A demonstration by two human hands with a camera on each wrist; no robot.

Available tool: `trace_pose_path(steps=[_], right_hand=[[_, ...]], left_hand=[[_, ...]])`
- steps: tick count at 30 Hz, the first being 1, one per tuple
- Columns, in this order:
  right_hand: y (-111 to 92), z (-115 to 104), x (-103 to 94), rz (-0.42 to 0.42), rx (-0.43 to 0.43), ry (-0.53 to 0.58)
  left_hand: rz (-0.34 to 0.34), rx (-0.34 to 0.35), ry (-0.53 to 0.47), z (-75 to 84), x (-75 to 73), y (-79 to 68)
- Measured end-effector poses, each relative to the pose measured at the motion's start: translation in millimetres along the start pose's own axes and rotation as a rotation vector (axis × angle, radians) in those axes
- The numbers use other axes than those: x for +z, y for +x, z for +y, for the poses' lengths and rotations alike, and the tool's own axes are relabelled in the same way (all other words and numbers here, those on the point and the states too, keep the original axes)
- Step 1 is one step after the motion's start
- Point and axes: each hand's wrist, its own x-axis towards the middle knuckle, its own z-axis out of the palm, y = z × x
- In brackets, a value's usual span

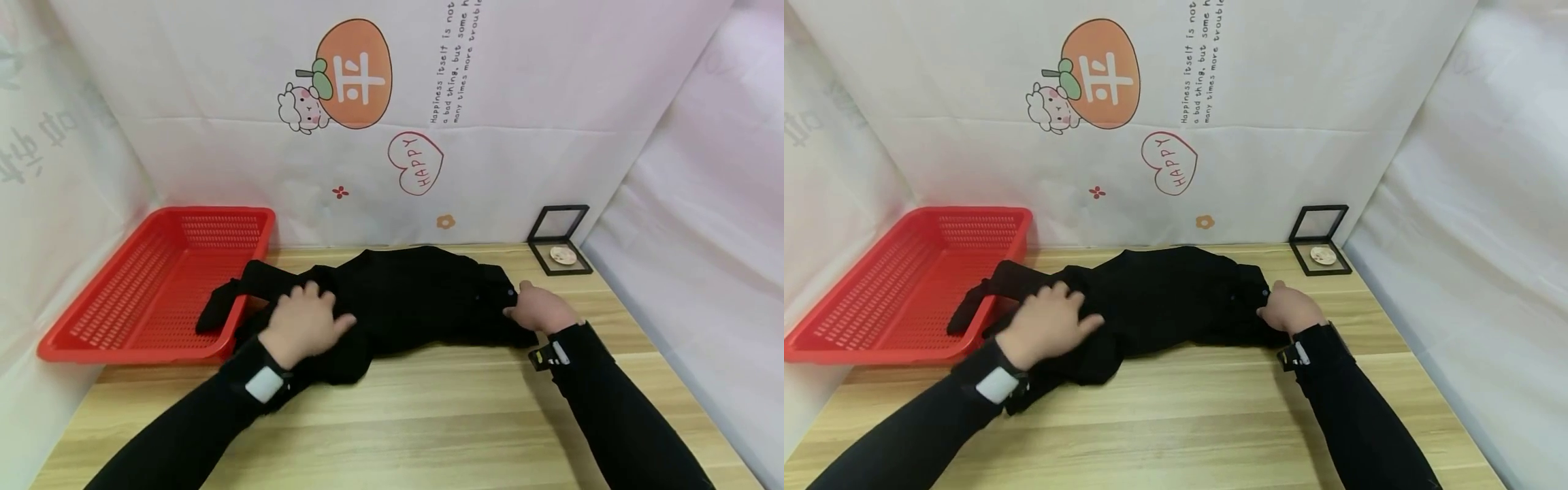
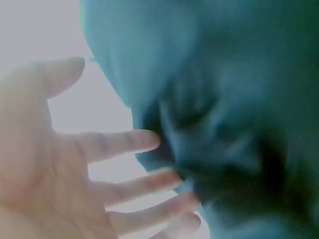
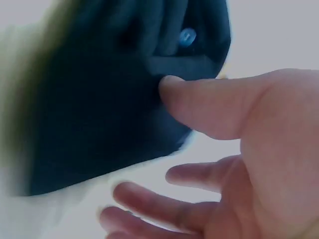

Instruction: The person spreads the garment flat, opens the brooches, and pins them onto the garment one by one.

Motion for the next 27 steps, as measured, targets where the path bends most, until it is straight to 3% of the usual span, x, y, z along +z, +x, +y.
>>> trace_pose_path(steps=[2,5,9,11,14,17,21,24,27], right_hand=[[-2,-13,0.4,0.060,-0.008,-0.005],[-3,-33,3.4,0.108,-0.113,0.008],[-4,-55,12.7,-0.025,-0.255,0.055],[-5,-61,19.2,-0.118,-0.262,0.064],[-5,-63,29.2,-0.192,-0.247,0.035],[-5,-61,35.2,-0.191,-0.261,0.006],[-5,-58,36.0,-0.158,-0.309,-0.010],[-5,-53,34.7,-0.134,-0.342,0.004],[-6,-47,32.3,-0.101,-0.389,0.008]], left_hand=[[-0.051,0.085,-0.015,13.3,13.9,-7.5],[-0.099,0.165,-0.004,25.3,31.4,-14.2],[-0.045,0.196,0.008,26.5,44.1,-13.1],[-0.023,0.211,-0.018,23.7,45.4,-11.3],[-0.058,0.225,-0.105,18.5,43.3,-9.2],[-0.112,0.204,-0.202,12.9,37.4,-6.7],[-0.076,0.145,-0.275,3.5,17.6,-1.4],[0.025,0.117,-0.271,-5.8,-6.4,3.0],[0.173,0.121,-0.243,-15.7,-29.8,6.1]])
